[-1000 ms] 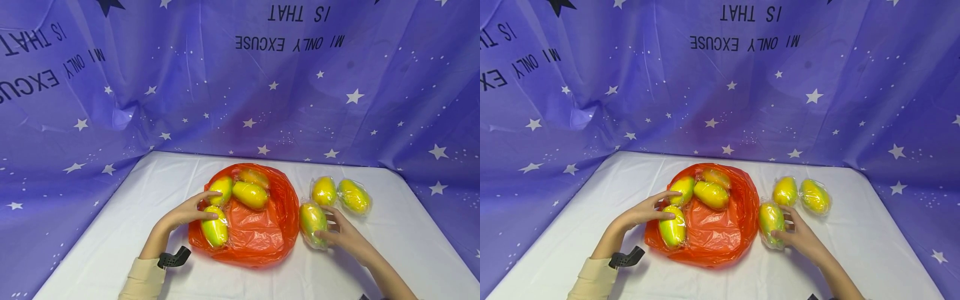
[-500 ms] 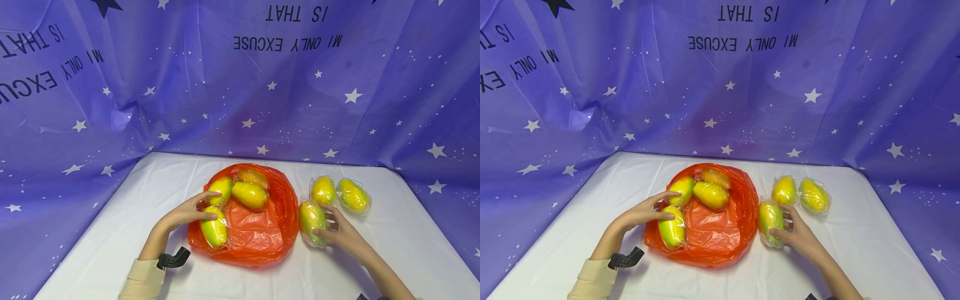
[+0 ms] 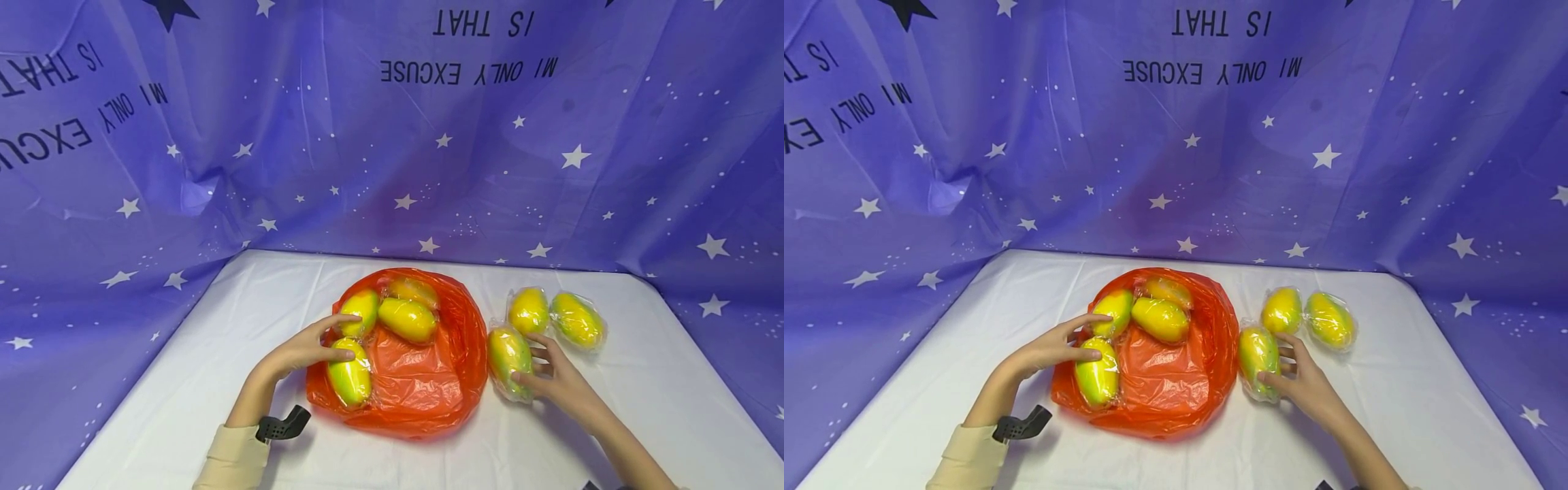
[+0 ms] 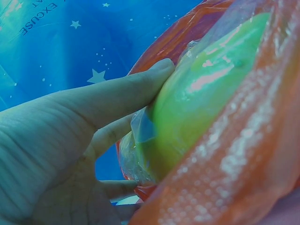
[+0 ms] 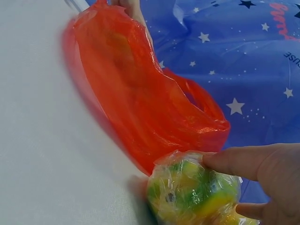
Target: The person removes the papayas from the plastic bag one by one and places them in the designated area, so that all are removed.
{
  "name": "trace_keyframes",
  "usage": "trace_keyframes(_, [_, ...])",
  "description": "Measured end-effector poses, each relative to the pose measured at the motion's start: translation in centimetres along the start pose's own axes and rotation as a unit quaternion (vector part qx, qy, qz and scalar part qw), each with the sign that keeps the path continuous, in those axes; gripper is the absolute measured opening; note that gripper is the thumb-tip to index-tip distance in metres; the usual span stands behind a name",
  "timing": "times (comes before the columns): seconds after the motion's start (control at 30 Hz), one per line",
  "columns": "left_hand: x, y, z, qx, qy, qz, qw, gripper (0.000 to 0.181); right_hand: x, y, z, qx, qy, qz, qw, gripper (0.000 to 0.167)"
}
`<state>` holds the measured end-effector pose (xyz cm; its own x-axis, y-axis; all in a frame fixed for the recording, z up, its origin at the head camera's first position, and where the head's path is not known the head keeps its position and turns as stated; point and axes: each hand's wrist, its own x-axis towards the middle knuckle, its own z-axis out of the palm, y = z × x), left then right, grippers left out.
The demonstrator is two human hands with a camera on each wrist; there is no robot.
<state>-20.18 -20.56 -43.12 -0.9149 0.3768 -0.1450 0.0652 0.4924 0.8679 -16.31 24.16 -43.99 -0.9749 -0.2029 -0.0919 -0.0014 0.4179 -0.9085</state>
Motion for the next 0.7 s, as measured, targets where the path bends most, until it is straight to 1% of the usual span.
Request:
trace_keyframes(0.23, [-0.09, 0.11, -0.04, 0.001, 0.000, -0.003, 1.0000, 0.063, 0.17, 0.12, 0.18, -0.033, 0.029, -0.025, 0.9987, 0.075])
trace_keyframes(0.5, [-0.15, 0.15, -0.02, -0.004, -0.002, -0.002, 1.0000, 0.063, 0.21, 0.32, 0.19, -0.055, 0.042, -0.043, 0.9966, 0.074])
trace_keyframes(0.7, [-0.01, 0.02, -0.03, -0.002, -0.001, 0.000, 1.0000, 0.063, 0.18, 0.25, 0.05, -0.064, 0.048, -0.048, 0.9956, 0.075])
